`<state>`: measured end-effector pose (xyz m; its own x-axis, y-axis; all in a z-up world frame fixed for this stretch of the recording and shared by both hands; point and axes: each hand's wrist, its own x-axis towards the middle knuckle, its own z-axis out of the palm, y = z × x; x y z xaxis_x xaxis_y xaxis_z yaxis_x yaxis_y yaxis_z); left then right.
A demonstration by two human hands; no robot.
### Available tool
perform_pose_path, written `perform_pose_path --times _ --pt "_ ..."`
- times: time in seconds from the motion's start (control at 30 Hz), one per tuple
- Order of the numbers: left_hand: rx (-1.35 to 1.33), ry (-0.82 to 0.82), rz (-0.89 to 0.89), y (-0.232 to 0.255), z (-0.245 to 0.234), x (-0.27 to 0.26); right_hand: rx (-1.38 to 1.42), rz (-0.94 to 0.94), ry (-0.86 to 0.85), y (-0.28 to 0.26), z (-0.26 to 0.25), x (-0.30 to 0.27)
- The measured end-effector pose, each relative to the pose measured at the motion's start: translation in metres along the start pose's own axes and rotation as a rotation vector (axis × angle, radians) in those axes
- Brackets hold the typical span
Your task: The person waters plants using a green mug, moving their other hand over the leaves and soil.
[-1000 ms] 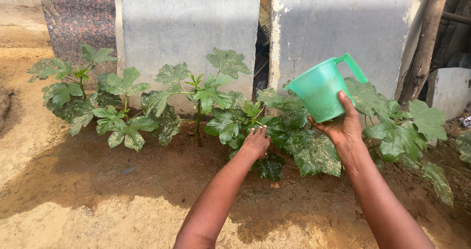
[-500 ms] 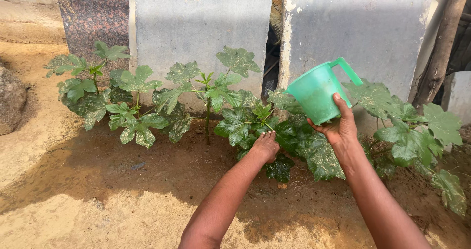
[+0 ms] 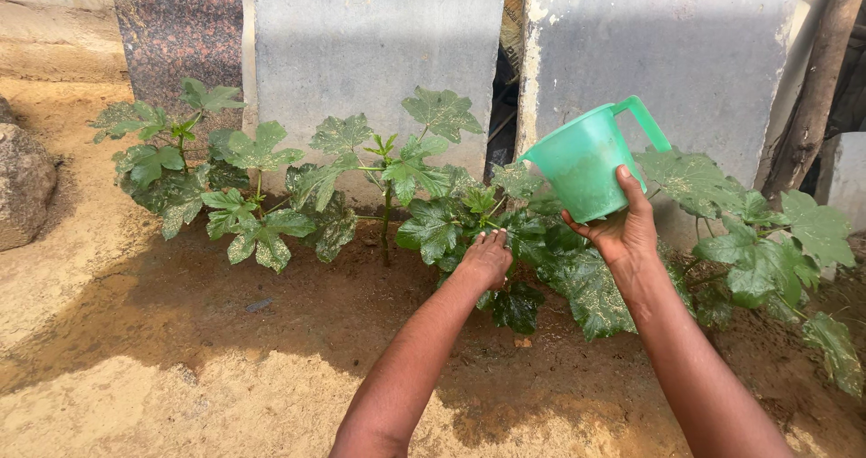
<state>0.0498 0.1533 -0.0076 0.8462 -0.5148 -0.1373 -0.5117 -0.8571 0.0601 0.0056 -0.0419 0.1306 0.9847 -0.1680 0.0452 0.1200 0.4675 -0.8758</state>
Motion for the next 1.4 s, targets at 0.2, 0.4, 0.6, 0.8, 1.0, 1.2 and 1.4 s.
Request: perform_pose_path --times 0.2,0.4,0.6,0.8,1.0,1.2,1.4 --pt "-0.048 0.056 -0.049 -0.022 -0.014 0.004 -0.007 -0.030 0.009 -0.008 0.012 -0.014" --pt "0.068 0.126 -0.155 -0.055 -0.049 -0.012 -0.033 -0.048 0.039 -0.014 0.024 -0.036" --pt "0.059 0.226 -0.356 -0.082 -0.062 -0.033 -0.059 -0.098 -0.017 -0.018 0.040 -0.057" --pt "-0.126 0.457 -0.542 -0.093 -0.026 -0.021 -0.017 -0.133 -0.025 -0.014 0.061 -0.077" --pt "-0.097 0.586 -0.608 -0.074 -0.022 -0.012 -0.023 -0.138 0.049 -0.009 0.076 -0.081" --pt "-0.101 0.628 -0.610 -0.061 -0.031 -0.010 -0.029 -0.187 0.112 -0.017 0.089 -0.076" --pt "-0.061 0.584 -0.608 -0.058 -0.036 -0.008 -0.009 -0.228 0.060 -0.025 0.108 -0.066"
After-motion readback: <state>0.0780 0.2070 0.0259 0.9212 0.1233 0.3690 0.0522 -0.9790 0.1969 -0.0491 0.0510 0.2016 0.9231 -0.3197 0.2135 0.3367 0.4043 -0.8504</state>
